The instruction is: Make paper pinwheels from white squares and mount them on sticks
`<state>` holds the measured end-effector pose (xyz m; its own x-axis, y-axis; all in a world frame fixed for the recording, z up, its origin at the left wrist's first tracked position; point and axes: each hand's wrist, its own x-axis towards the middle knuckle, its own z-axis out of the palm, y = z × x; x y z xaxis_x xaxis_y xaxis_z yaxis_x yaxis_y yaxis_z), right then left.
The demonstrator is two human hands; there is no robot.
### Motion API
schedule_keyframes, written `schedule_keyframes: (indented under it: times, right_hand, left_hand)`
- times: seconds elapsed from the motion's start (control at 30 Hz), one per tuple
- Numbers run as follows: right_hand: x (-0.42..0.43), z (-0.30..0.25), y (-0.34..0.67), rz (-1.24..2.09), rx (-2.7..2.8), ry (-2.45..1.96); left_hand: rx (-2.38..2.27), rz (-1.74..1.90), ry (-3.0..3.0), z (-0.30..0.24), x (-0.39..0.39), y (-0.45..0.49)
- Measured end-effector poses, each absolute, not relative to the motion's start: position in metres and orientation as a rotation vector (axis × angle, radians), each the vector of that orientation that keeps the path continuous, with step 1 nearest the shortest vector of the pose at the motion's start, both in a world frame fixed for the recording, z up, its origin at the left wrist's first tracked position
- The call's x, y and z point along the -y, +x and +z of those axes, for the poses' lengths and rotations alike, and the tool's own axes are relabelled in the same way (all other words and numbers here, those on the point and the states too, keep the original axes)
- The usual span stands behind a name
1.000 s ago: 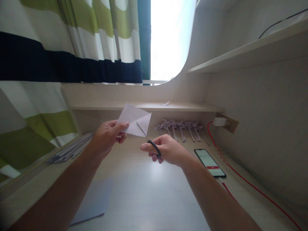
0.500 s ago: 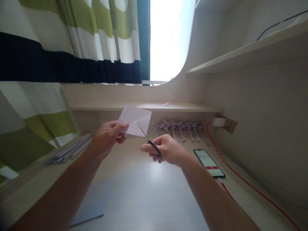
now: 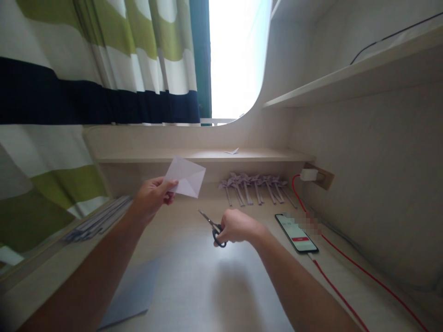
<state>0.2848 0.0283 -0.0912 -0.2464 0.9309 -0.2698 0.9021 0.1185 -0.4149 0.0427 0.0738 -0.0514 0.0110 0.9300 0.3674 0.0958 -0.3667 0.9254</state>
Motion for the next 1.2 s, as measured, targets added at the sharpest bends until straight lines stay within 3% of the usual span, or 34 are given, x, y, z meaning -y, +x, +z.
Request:
schedule_keyframes:
  times: [0.27, 0.43, 0.77, 1.03, 1.2]
  right_hand:
    - [-0.027, -0.117, 0.258, 0.463, 2.522, -2.08]
    - [-0.018, -0.119, 0.249, 0.431, 2.597, -2.087]
    - [-0.025, -0.087, 0.283, 0.823, 2.358, -1.589]
    - [-0.015, -0.062, 0.285, 1.012, 1.577, -0.879]
    - [-0.016, -0.06, 0.288, 1.064, 1.539, -0.874]
  left_hand:
    - [-1.132, 1.313, 1.64, -0.06, -0.077, 0.04]
    - [-1.13, 1.306, 1.639, -0.056, -0.072, 0.041]
    - [-1.036, 1.325, 1.489, -0.052, -0.061, 0.052]
    - [-0.889, 1.29, 1.401, -0.061, -0.043, 0.08]
    - [-0.782, 1.253, 1.42, -0.048, -0.045, 0.059]
